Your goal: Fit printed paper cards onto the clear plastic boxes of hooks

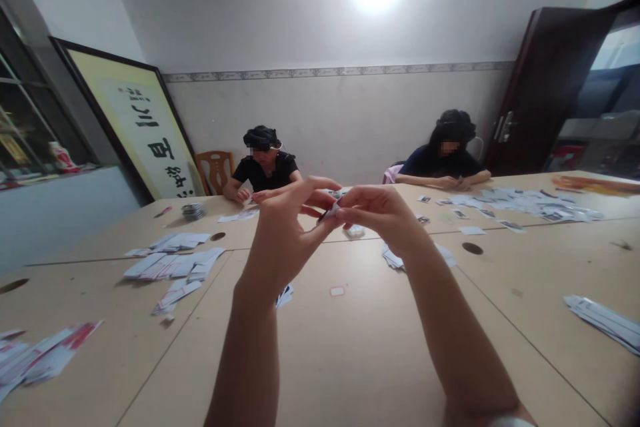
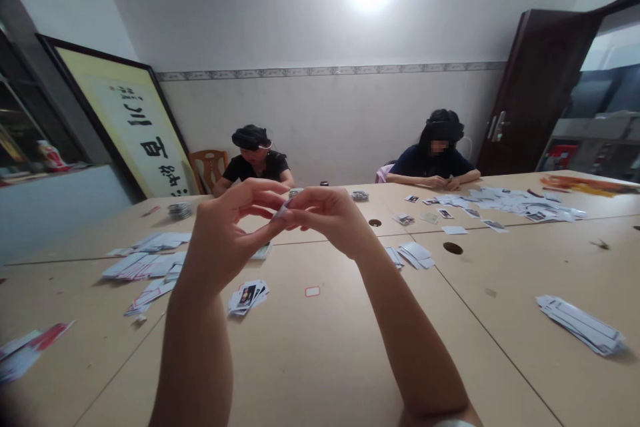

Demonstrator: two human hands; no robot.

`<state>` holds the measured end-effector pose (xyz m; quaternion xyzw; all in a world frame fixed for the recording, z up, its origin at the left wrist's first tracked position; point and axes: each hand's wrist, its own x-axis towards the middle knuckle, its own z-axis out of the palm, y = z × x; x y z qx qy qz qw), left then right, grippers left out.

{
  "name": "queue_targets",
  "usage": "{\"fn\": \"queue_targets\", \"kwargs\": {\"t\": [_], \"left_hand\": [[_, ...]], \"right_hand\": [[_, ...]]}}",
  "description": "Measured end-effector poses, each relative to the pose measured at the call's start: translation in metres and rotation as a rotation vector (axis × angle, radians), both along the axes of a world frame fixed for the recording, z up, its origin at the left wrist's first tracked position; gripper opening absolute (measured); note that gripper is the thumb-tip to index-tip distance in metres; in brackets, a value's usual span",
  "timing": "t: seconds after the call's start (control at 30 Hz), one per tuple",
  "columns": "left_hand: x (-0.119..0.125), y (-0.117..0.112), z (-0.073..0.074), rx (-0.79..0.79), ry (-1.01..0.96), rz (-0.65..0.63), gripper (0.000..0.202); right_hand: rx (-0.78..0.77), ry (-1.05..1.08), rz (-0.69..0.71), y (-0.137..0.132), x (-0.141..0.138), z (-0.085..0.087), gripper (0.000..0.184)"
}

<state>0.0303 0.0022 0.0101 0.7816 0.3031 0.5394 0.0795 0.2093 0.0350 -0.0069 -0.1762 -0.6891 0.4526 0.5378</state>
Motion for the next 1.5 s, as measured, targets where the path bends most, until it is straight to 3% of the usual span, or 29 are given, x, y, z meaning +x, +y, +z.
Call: {"fn": "queue_targets", "kwargs": {"t": [0.2, 0.33, 0.73, 1.0, 1.5], "left_hand": [[-0.008, -0.002, 0.003, -0.158, -0.032, -0.216, 0.030], [-0.012, -0.003, 0.006, -0.185, -0.038, -0.285, 0.026], [-0.014, -0.003, 0.006, -0.156, -0.085, -0.145, 0.028], [-0.014, 0.000, 0.006, -0.226, -0.190, -0.145, 0.031], [-0.009, 0.000, 0.005, -0.244, -0.240, -0.101, 0.027]], "right_hand": [[0.061, 0.025, 0.065, -0.007, 0.005, 0.004, 0.007], [0.072, 0.016, 0.069, -0.011, 0.009, 0.006, 0.004], [0.085, -0.064, 0.010, -0.015, 0.014, 0.002, 0.014], [0.109, -0.183, -0.099, -0.017, 0.015, 0.000, 0.018], [0.159, -0.234, -0.149, -0.016, 0.012, 0.001, 0.016]]}}
